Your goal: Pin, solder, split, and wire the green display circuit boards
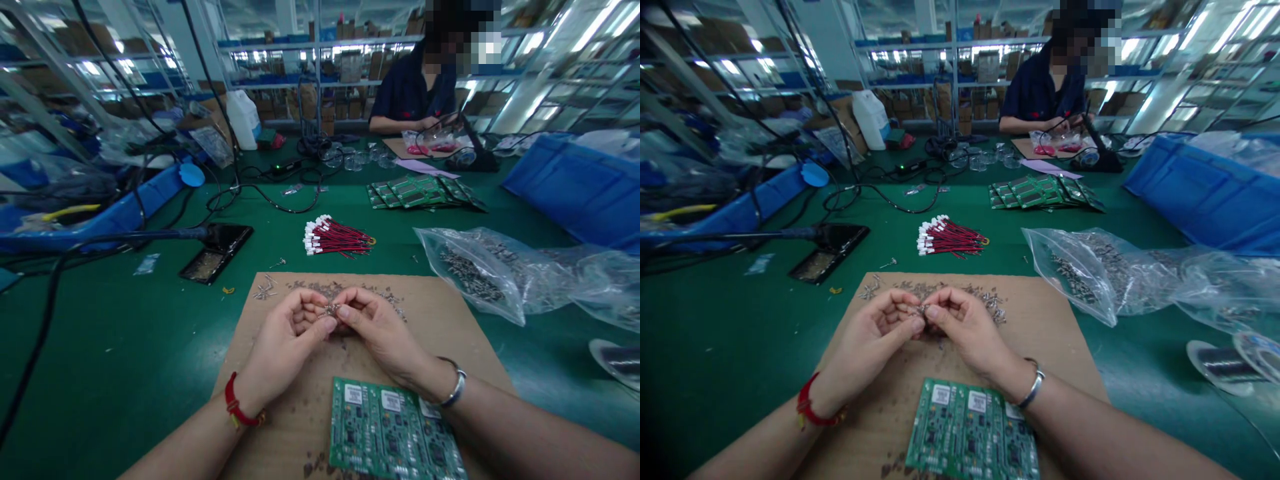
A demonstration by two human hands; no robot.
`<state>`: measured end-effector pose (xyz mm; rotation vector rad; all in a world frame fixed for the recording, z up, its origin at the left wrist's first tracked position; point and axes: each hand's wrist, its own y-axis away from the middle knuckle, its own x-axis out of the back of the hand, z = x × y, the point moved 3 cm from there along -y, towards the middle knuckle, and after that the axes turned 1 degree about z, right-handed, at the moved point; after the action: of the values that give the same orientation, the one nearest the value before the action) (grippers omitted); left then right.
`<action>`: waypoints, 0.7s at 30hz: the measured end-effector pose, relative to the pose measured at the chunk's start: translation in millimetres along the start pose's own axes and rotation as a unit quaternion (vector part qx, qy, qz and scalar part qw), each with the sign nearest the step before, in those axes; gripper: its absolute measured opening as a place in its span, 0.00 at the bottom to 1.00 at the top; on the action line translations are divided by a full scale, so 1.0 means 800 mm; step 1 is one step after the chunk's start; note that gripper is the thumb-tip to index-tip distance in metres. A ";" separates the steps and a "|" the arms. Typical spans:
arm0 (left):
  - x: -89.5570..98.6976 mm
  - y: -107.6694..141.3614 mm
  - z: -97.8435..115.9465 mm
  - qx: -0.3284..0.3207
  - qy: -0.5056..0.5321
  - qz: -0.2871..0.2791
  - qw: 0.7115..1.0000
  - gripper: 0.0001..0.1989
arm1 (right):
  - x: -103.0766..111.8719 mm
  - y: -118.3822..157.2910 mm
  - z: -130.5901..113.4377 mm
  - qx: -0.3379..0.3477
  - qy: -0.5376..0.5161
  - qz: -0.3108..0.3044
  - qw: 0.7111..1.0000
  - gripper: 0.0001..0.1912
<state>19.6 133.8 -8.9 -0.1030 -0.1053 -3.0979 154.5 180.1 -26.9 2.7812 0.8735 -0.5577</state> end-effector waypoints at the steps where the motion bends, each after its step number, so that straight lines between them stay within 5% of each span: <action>1: 0.000 0.000 0.000 -0.006 -0.008 0.010 1.000 0.10 | -0.001 0.000 0.000 -0.003 0.000 -0.003 1.000 0.09; 15: 0.000 0.008 0.008 -0.108 -0.196 0.048 0.973 0.10 | -0.004 0.004 0.003 0.022 0.055 0.001 0.998 0.13; 21: -0.003 0.003 0.002 -0.081 -0.174 0.034 0.981 0.17 | -0.005 0.005 -0.003 0.056 0.110 0.010 0.992 0.13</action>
<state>22.3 131.5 -7.6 -0.6372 0.1388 -2.9808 154.7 175.4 -22.6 2.9931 0.8806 -0.3110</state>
